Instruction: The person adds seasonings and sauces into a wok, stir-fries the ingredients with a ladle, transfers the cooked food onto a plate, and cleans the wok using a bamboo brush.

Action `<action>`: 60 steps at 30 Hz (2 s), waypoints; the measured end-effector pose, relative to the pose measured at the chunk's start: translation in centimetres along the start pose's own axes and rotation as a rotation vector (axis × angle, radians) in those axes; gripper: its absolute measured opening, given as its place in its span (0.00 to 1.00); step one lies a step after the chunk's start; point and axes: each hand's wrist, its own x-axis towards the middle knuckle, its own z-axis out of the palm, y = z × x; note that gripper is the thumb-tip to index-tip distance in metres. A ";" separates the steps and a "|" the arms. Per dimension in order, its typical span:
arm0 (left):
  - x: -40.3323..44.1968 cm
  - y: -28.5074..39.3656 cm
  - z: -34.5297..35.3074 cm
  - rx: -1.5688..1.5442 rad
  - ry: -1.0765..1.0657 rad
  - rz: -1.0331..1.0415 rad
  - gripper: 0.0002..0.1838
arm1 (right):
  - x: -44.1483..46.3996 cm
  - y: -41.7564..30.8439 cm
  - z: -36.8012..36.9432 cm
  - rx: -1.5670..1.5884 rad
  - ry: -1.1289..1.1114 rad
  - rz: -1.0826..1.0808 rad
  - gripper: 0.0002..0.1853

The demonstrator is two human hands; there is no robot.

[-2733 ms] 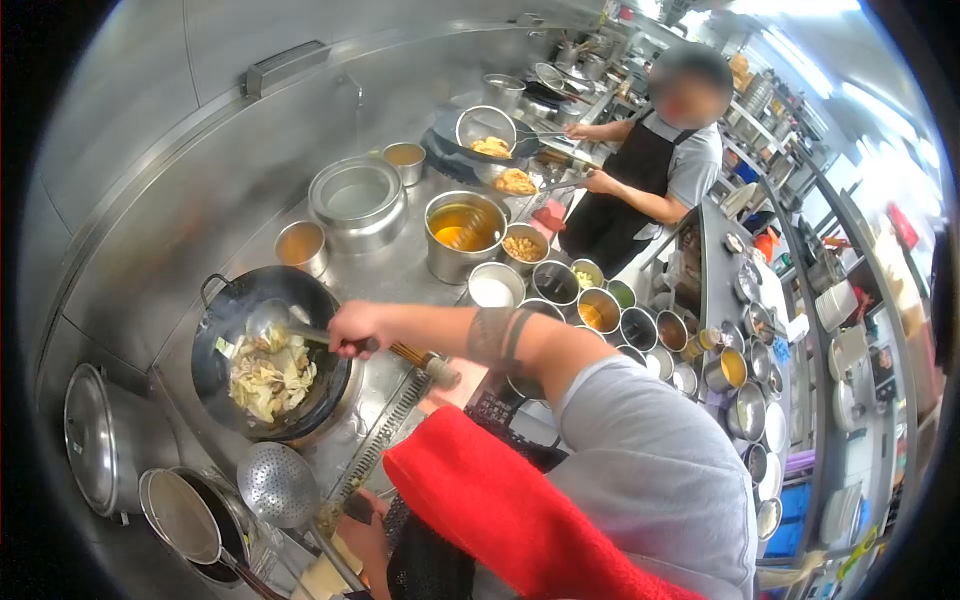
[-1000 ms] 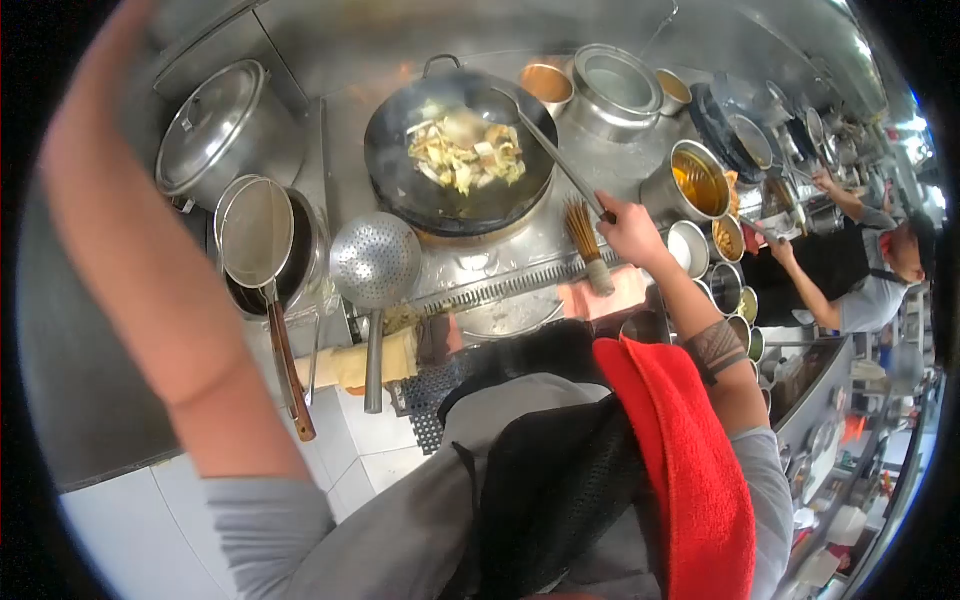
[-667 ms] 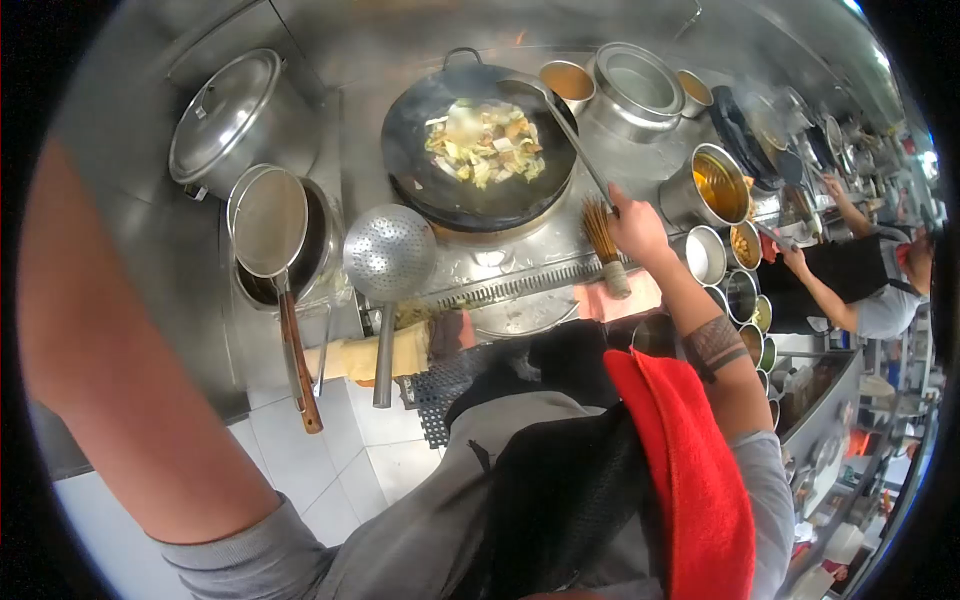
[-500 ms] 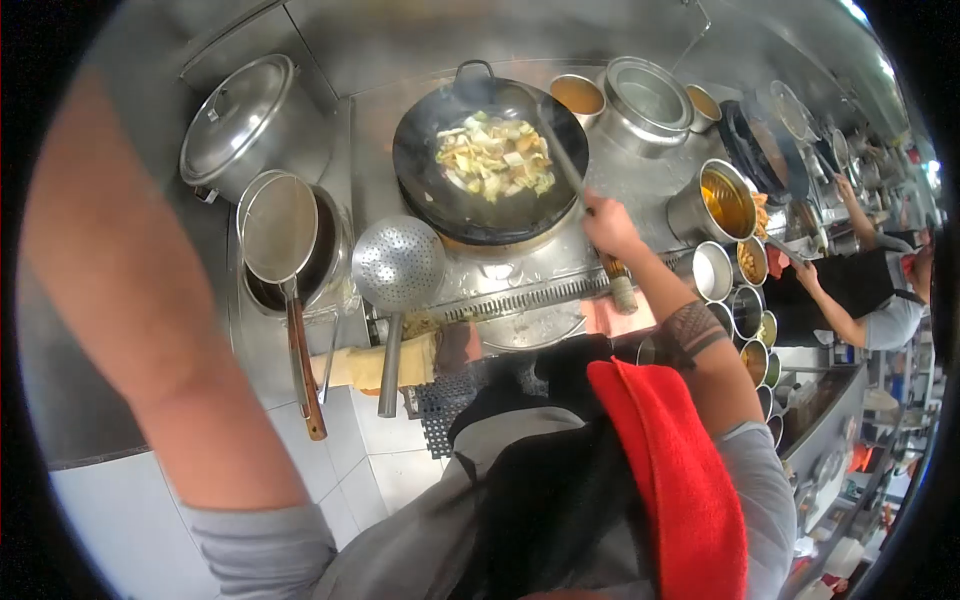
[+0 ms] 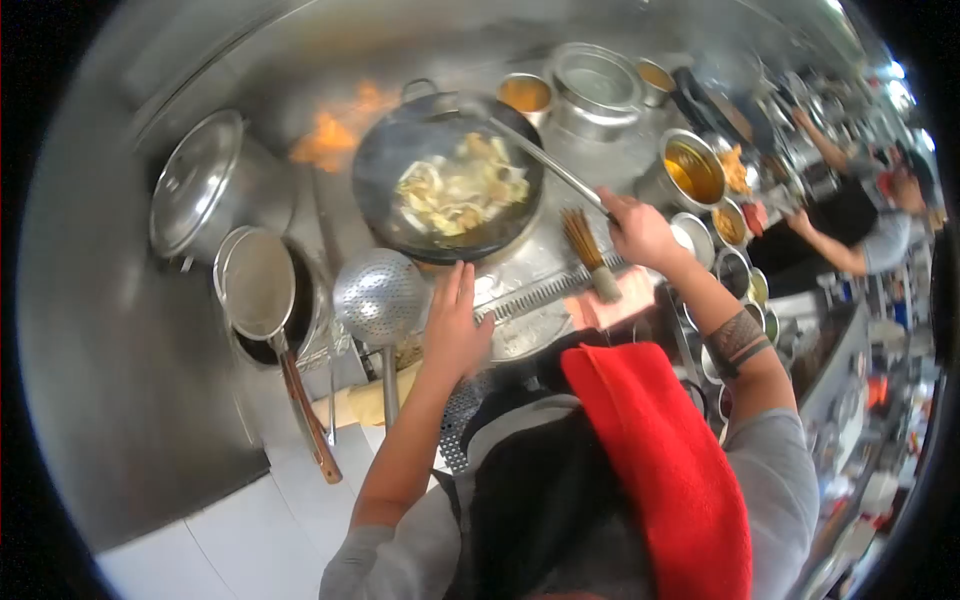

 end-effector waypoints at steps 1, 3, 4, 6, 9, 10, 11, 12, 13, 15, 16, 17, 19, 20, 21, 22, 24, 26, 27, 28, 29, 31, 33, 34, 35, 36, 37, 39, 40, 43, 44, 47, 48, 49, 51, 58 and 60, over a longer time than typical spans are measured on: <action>0.5 0.4 2.0 -0.001 0.020 0.111 0.45 | -2.1 1.4 1.3 0.001 -0.034 0.049 0.38; 2.2 0.9 4.2 0.116 0.054 0.221 0.50 | -5.8 1.2 1.2 -0.055 -0.214 0.262 0.45; 3.0 1.7 4.4 0.170 0.003 0.155 0.50 | -7.6 1.6 1.7 -0.078 -0.264 0.329 0.45; 3.6 0.0 6.5 0.392 -0.118 0.128 0.49 | -9.7 0.7 1.6 -0.059 -0.319 0.437 0.44; 3.5 -0.3 5.9 0.361 -0.129 0.201 0.49 | -10.8 -1.3 2.5 0.108 -0.289 0.397 0.42; 3.4 -0.2 5.7 0.384 -0.145 0.165 0.49 | -11.8 -2.3 2.8 0.133 -0.241 0.360 0.42; 3.1 0.0 5.4 0.411 -0.161 0.123 0.49 | -12.8 -3.0 2.9 0.159 -0.194 0.317 0.41; 2.8 0.3 5.4 0.387 -0.119 0.114 0.49 | -13.6 -3.1 3.3 0.176 -0.198 0.332 0.40; 2.3 0.7 5.3 0.394 -0.125 0.126 0.49 | -14.3 -2.9 4.0 0.185 -0.190 0.341 0.40; 1.1 2.1 5.3 0.266 0.028 0.186 0.47 | -15.9 -2.9 4.9 0.302 -0.063 0.396 0.35; 0.2 2.7 5.5 0.265 0.017 0.202 0.47 | -16.6 -3.2 5.3 0.431 -0.008 0.403 0.32; -0.8 3.4 5.8 0.177 0.009 0.232 0.43 | -17.9 -3.1 6.3 0.615 0.040 0.381 0.29; -2.9 4.6 6.7 0.091 -0.004 0.262 0.39 | -21.1 -3.8 6.9 0.919 0.310 0.287 0.30; -4.0 5.0 7.5 0.047 -0.114 0.258 0.33 | -23.2 -4.2 2.5 1.353 0.081 0.464 0.34; -5.1 5.7 8.4 0.002 -0.220 0.248 0.27 | -25.8 -5.3 -2.3 1.673 0.026 0.574 0.32; -6.1 6.7 9.5 0.002 -0.216 0.233 0.27 | -28.4 -4.6 -2.9 1.750 -0.046 0.738 0.30; -7.8 8.8 11.5 -0.062 -0.391 0.212 0.20 | -34.2 -3.7 -3.1 1.723 0.217 0.938 0.29; -8.3 10.9 13.4 -0.112 -0.410 0.248 0.19 | -38.7 -1.5 -5.0 1.395 0.324 1.125 0.30; -8.5 12.3 14.4 -0.167 -0.434 0.308 0.18 | -41.0 -0.5 -6.0 1.229 0.359 1.224 0.30; -8.7 13.9 15.3 -0.137 -0.441 0.267 0.18 | -42.7 1.3 -7.0 1.028 0.297 1.316 0.30; -8.9 15.3 16.2 -0.131 -0.436 0.230 0.18 | -44.5 3.6 -6.9 0.838 0.298 1.333 0.32; -9.2 17.7 18.0 -0.151 -0.486 0.209 0.17 | -47.0 7.9 -6.9 0.621 0.228 1.274 0.32; -9.6 20.1 19.5 -0.111 -0.546 0.176 0.18 | -48.3 11.6 -7.1 0.525 0.150 1.244 0.32; -9.8 21.2 19.9 -0.091 -0.588 0.187 0.18 | -48.4 12.8 -7.6 0.542 0.104 1.273 0.32; -10.4 22.0 20.3 -0.084 -0.590 0.165 0.18 | -48.7 14.1 -7.4 0.553 0.083 1.265 0.32; -11.0 22.7 20.7 -0.084 -0.630 0.131 0.18 | -49.1 15.3 -7.2 0.528 0.078 1.216 0.32; -11.7 23.3 21.0 -0.087 -0.669 0.099 0.19 | -49.3 16.3 -7.2 0.503 0.075 1.166 0.32; -13.4 24.0 21.1 -0.081 -0.669 0.056 0.19 | -49.0 17.2 -8.2 0.535 0.009 1.186 0.32; -14.4 23.9 21.2 -0.058 -0.683 0.024 0.19 | -49.1 17.8 -8.1 0.543 0.002 1.178 0.32; -17.2 23.1 21.3 -0.030 -0.692 -0.035 0.18 | -49.2 19.2 -8.3 0.643 -0.066 1.219 0.33; -17.8 23.3 21.0 -0.023 -0.706 -0.101 0.19 | -49.6 19.8 -7.7 0.689 -0.039 1.196 0.33; -19.7 22.8 20.8 -0.013 -0.688 -0.145 0.19 | -50.4 20.6 -7.6 0.889 0.022 1.195 0.33; -20.1 22.2 20.8 -0.004 -0.659 -0.118 0.19 | -50.5 20.6 -7.7 1.049 0.061 1.220 0.33; -20.5 21.7 20.8 -0.007 -0.651 -0.125 0.19 | -50.5 20.4 -8.1 1.046 0.054 1.210 0.33; -21.1 21.2 20.5 0.003 -0.614 -0.123 0.19 | -50.7 19.7 -8.9 1.354 0.193 1.261 0.33; -22.3 20.4 19.5 -0.018 -0.571 -0.231 0.19 | -52.1 19.4 -9.6 1.555 0.293 1.280 0.31; -22.4 20.1 19.2 0.012 -0.584 -0.235 0.18 | -52.2 19.2 -9.9 1.552 0.301 1.271 0.31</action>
